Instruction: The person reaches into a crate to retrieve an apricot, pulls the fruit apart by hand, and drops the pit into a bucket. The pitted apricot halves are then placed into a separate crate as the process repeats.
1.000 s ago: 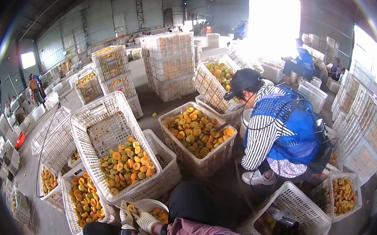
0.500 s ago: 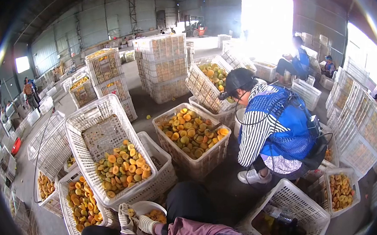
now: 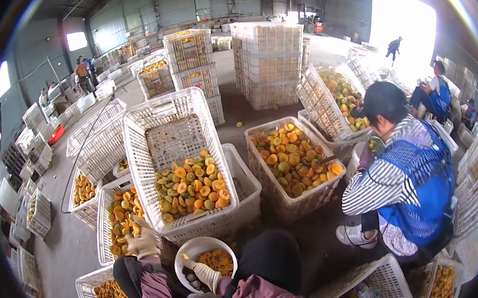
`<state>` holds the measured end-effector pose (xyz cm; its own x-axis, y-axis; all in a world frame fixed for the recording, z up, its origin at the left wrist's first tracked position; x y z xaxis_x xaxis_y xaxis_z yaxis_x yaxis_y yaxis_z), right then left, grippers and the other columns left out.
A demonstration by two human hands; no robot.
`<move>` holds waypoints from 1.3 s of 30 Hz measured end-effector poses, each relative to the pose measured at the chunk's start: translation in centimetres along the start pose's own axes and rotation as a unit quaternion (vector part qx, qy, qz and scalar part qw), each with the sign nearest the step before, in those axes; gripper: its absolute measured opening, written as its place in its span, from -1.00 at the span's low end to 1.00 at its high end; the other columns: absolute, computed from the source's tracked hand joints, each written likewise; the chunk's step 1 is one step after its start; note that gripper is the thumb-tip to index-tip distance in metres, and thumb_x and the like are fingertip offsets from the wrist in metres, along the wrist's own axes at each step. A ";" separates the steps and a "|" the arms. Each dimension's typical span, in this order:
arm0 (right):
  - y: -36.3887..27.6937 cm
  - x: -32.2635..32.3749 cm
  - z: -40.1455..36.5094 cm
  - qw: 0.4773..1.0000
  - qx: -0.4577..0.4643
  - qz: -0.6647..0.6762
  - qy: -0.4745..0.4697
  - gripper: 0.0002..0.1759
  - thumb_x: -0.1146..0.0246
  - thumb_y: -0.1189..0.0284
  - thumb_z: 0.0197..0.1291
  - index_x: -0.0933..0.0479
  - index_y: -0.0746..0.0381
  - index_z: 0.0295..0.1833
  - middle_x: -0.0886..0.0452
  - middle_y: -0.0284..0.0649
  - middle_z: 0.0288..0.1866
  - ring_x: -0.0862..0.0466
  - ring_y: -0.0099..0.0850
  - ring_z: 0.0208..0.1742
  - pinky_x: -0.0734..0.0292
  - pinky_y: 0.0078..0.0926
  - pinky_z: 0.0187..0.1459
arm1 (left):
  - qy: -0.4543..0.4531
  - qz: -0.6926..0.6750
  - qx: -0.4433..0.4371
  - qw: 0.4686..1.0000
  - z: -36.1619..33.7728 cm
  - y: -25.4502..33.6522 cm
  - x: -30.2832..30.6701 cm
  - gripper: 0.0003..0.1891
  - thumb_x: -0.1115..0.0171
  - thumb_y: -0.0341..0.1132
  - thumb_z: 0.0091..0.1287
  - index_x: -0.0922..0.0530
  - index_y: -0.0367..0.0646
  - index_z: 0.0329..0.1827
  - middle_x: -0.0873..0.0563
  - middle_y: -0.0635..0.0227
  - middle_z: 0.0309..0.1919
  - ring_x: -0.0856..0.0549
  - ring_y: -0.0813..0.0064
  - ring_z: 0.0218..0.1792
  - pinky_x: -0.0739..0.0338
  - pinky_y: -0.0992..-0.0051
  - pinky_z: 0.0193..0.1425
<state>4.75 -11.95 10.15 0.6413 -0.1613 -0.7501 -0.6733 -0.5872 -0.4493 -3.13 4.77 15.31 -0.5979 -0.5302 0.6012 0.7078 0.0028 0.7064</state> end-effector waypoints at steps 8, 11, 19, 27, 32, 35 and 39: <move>-1.1 4.3 3.3 0.964 0.069 0.080 0.243 -0.53 -0.09 -0.17 0.14 -0.48 0.02 -0.41 -0.44 -0.38 -0.68 -0.42 -0.46 -0.70 -0.33 -0.48 -0.64 | -0.521 -0.026 -0.354 0.776 -3.4 -2.2 -31.7 -0.48 -0.13 -0.17 0.19 -0.35 -0.10 0.23 -0.60 0.19 0.02 -0.51 0.16 0.13 -0.21 0.28 0.34; -0.4 5.1 4.2 0.954 0.082 0.085 0.277 -0.52 -0.09 -0.13 0.16 -0.44 0.06 -0.49 -0.41 -0.36 -0.73 -0.36 -0.45 -0.78 -0.23 -0.52 -0.75 | -0.508 0.208 -0.363 0.753 -5.5 6.6 -21.8 -0.47 -0.10 -0.11 0.19 -0.35 -0.05 0.24 -0.58 0.10 0.05 -0.44 0.12 0.21 -0.03 0.27 0.43; -0.5 5.7 3.8 0.928 0.169 -0.003 0.333 -0.65 -0.03 0.06 0.28 -0.45 0.13 -0.17 -0.47 -0.33 -0.58 -0.47 -0.42 -0.69 -0.41 -0.46 -0.65 | -0.568 0.339 -0.274 0.698 -1.0 3.6 -17.2 -0.45 -0.13 0.06 0.16 -0.48 0.03 0.19 -0.53 0.23 0.17 -0.47 0.27 0.23 -0.25 0.24 0.30; 1.2 10.7 6.1 0.835 0.241 -0.315 0.382 -0.50 -0.06 0.05 0.25 -0.41 0.17 0.15 -0.61 -0.09 -0.24 -0.60 -0.17 -0.20 -0.46 -0.27 -0.13 | -0.544 0.328 -0.210 0.743 2.3 -1.1 -17.2 -0.40 -0.08 0.09 0.16 -0.45 -0.04 0.21 -0.39 0.14 0.26 -0.36 0.16 0.29 -0.27 0.20 0.32; 1.2 8.5 4.4 0.872 0.220 -0.322 0.298 -0.60 -0.08 0.13 0.28 -0.45 0.20 0.04 -0.59 -0.22 -0.35 -0.57 -0.41 -0.39 -0.46 -0.43 -0.29 | -0.572 0.310 -0.195 0.734 2.6 -0.9 -15.3 -0.47 -0.09 -0.01 0.15 -0.50 -0.01 0.18 -0.46 0.18 0.22 -0.46 0.19 0.22 -0.35 0.22 0.26; 1.0 8.0 4.0 0.895 0.236 -0.264 0.273 -0.60 -0.09 0.14 0.29 -0.44 0.21 0.05 -0.56 -0.29 -0.43 -0.53 -0.51 -0.48 -0.44 -0.51 -0.38 | -0.548 0.285 -0.200 0.760 2.5 -0.6 -14.0 -0.52 -0.06 -0.03 0.15 -0.54 0.01 0.13 -0.56 0.22 0.12 -0.52 0.22 0.17 -0.38 0.27 0.24; 0.6 7.9 4.0 0.908 0.230 -0.216 0.274 -0.63 -0.08 0.16 0.30 -0.43 0.20 0.05 -0.57 -0.28 -0.42 -0.54 -0.49 -0.47 -0.46 -0.50 -0.39 | -0.558 0.207 -0.301 0.745 2.5 -2.5 -15.4 -0.56 -0.05 -0.04 0.16 -0.57 -0.02 0.05 -0.61 0.16 0.02 -0.57 0.15 0.07 -0.44 0.29 0.15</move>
<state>7.96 -10.37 2.03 0.8844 -0.4393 -0.1578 -0.3165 -0.3161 -0.8944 3.37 15.09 5.19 0.0174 0.4472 0.8943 0.7579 -0.5892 0.2799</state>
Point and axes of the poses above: each hand's wrist, its own z-axis towards the middle knuckle, its own x-axis out of the back of the hand, y = z × x, the point moved 2 cm from there along z, towards the middle knuckle
